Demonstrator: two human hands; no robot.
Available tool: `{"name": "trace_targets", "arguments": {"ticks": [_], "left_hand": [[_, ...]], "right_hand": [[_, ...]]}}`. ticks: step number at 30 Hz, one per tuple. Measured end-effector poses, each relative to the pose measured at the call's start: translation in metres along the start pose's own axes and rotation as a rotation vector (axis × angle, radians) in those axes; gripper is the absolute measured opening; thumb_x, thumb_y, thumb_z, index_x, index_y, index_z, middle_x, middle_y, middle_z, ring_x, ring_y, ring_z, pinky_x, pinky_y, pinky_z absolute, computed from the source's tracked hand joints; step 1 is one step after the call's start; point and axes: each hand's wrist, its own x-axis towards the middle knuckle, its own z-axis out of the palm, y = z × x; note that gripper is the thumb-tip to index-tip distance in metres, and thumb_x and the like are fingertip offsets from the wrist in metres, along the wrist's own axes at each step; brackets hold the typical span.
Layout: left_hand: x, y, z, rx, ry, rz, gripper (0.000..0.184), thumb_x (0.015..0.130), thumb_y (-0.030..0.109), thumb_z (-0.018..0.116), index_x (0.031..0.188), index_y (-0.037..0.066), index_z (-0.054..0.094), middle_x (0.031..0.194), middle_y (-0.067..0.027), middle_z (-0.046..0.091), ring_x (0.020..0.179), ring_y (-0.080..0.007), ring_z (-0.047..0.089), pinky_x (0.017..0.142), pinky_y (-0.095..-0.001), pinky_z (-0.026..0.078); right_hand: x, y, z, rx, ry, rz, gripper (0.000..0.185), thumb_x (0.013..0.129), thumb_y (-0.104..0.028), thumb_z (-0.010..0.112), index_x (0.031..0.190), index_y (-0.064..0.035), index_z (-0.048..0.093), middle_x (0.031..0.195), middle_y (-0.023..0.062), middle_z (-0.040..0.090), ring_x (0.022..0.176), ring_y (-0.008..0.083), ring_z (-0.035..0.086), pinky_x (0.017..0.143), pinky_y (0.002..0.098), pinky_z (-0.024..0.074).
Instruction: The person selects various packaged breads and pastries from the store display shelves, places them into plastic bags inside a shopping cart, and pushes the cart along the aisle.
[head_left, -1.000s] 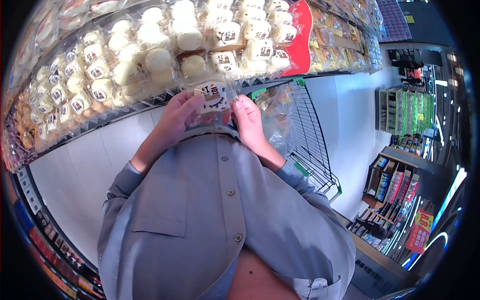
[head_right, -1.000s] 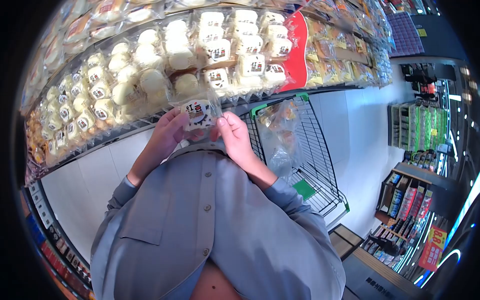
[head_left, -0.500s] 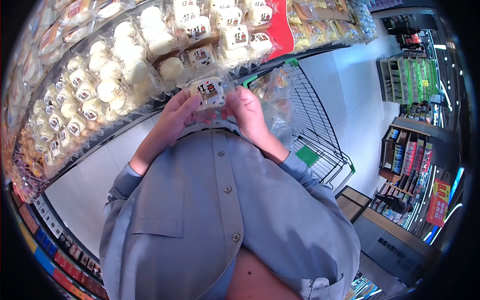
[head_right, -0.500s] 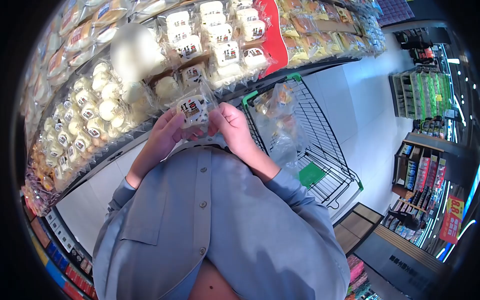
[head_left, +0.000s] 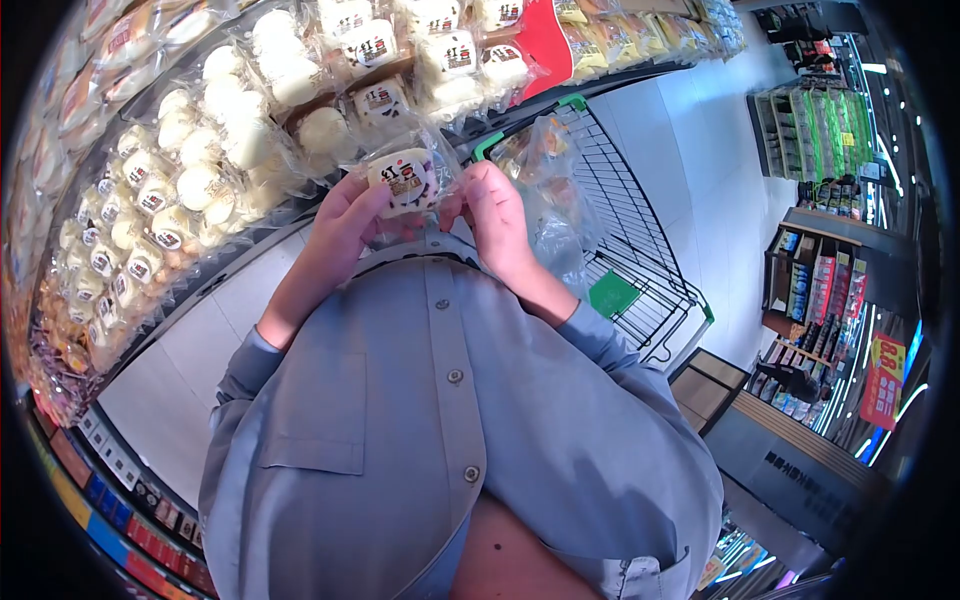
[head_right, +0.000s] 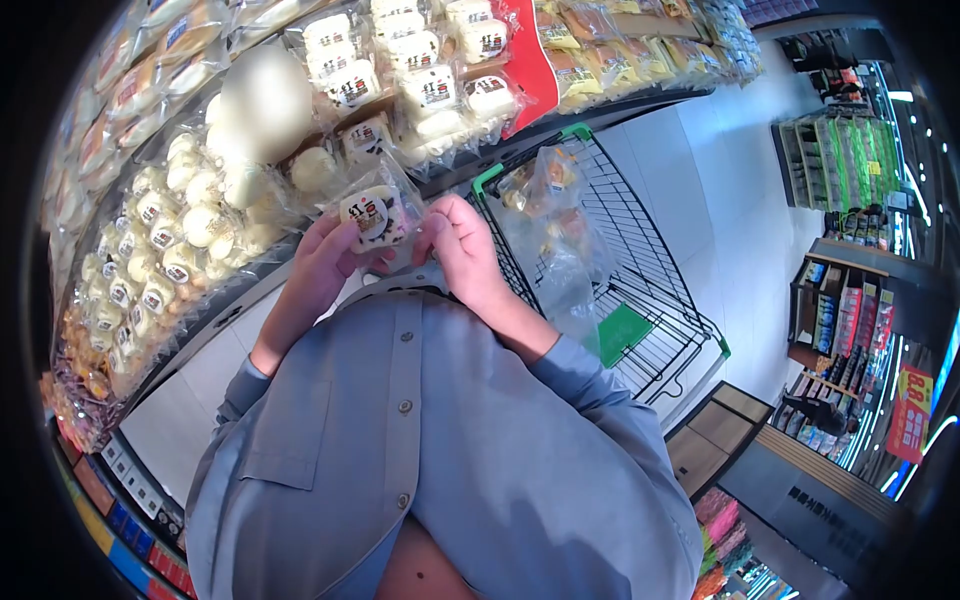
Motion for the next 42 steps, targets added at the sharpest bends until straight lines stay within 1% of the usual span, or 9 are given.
{"name": "trace_targets", "arguments": {"ticks": [10, 17, 20, 22, 26, 28, 34, 38, 42], "left_hand": [[0.005, -0.014, 0.023, 0.073, -0.038, 0.001, 0.049, 0.106, 0.027, 0.037, 0.150, 0.008, 0.027, 0.127, -0.0130, 0.055, 0.096, -0.0187, 0.063, 0.080, -0.0344, 0.055], [0.022, -0.014, 0.044, 0.189, 0.027, 0.080, 0.047, 0.104, 0.020, 0.044, 0.148, 0.006, 0.033, 0.120, -0.0119, 0.059, 0.090, -0.0170, 0.063, 0.076, -0.0308, 0.054], [0.036, -0.023, 0.049, 0.454, 0.155, 0.227, 0.049, 0.100, 0.012, 0.052, 0.146, 0.003, 0.036, 0.121, -0.0118, 0.060, 0.095, -0.0169, 0.064, 0.079, -0.0291, 0.054], [0.043, -0.027, 0.069, 0.674, 0.183, 0.419, 0.053, 0.097, 0.008, 0.057, 0.145, 0.001, 0.037, 0.125, -0.0127, 0.060, 0.103, -0.0181, 0.064, 0.086, -0.0303, 0.053], [0.048, -0.028, 0.093, 0.728, -0.040, 0.235, 0.049, 0.095, 0.003, 0.056, 0.143, 0.000, 0.043, 0.127, -0.0123, 0.060, 0.109, -0.0186, 0.063, 0.090, -0.0306, 0.051], [0.063, -0.022, 0.092, 0.863, -0.022, 0.256, 0.046, 0.094, 0.006, 0.058, 0.139, -0.001, 0.048, 0.125, -0.0114, 0.061, 0.101, -0.0140, 0.062, 0.088, -0.0293, 0.051], [0.131, 0.005, 0.028, 1.091, 0.633, 0.294, 0.046, 0.098, 0.023, 0.061, 0.133, -0.004, 0.051, 0.118, -0.0101, 0.063, 0.083, -0.0104, 0.060, 0.070, -0.0236, 0.049], [0.151, 0.020, 0.025, 1.362, 0.733, 0.236, 0.047, 0.094, 0.031, 0.067, 0.123, -0.006, 0.060, 0.096, -0.0083, 0.068, 0.076, -0.0104, 0.060, 0.069, -0.0238, 0.049], [0.158, 0.022, 0.012, 1.141, 0.709, 0.183, 0.037, 0.089, 0.032, 0.074, 0.102, -0.001, 0.064, 0.078, 0.0003, 0.061, 0.065, -0.0062, 0.051, 0.058, -0.0230, 0.043]], "right_hand": [[-0.008, -0.007, -0.016, -0.242, -0.002, -0.002, 0.020, 0.103, -0.016, 0.050, 0.091, -0.0006, 0.057, 0.074, 0.0007, 0.060, 0.069, 0.0068, 0.054, 0.065, 0.0224, 0.0454], [0.003, -0.001, -0.044, -0.183, -0.018, 0.021, 0.018, 0.104, -0.019, 0.049, 0.106, -0.0016, 0.054, 0.091, 0.0046, 0.064, 0.075, 0.0094, 0.059, 0.066, 0.0234, 0.0485], [0.008, -0.001, -0.057, -0.027, 0.043, 0.085, 0.039, 0.103, -0.024, 0.051, 0.134, -0.0012, 0.042, 0.113, 0.0109, 0.062, 0.086, 0.0141, 0.063, 0.075, 0.0271, 0.0525], [0.009, -0.003, -0.066, 0.154, -0.067, 0.107, 0.074, 0.098, -0.026, 0.060, 0.153, -0.0047, 0.016, 0.133, 0.0146, 0.050, 0.107, 0.0189, 0.060, 0.085, 0.0304, 0.0534], [0.018, 0.004, -0.091, 0.057, -0.165, -0.124, 0.086, 0.095, -0.031, 0.065, 0.155, -0.0066, 0.008, 0.142, 0.0157, 0.041, 0.118, 0.0243, 0.056, 0.094, 0.0386, 0.0520], [0.018, -0.002, -0.103, 0.418, -0.073, 0.138, 0.089, 0.093, -0.037, 0.066, 0.155, -0.0063, 0.010, 0.140, 0.0144, 0.043, 0.118, 0.0269, 0.057, 0.098, 0.0433, 0.0498], [0.016, 0.001, -0.137, 0.823, -0.227, 0.188, 0.074, 0.096, -0.053, 0.054, 0.152, -0.0139, 0.026, 0.143, 0.0140, 0.047, 0.119, 0.0294, 0.058, 0.093, 0.0432, 0.0524], [0.014, -0.005, -0.148, 0.708, -0.223, 0.243, 0.073, 0.098, -0.058, 0.045, 0.151, -0.0110, 0.029, 0.149, 0.0197, 0.041, 0.117, 0.0294, 0.061, 0.094, 0.0397, 0.0523], [0.014, 0.003, -0.153, 0.748, -0.218, 0.277, 0.068, 0.100, -0.055, 0.043, 0.150, -0.0110, 0.030, 0.147, 0.0202, 0.043, 0.112, 0.0278, 0.064, 0.091, 0.0387, 0.0532]]}}
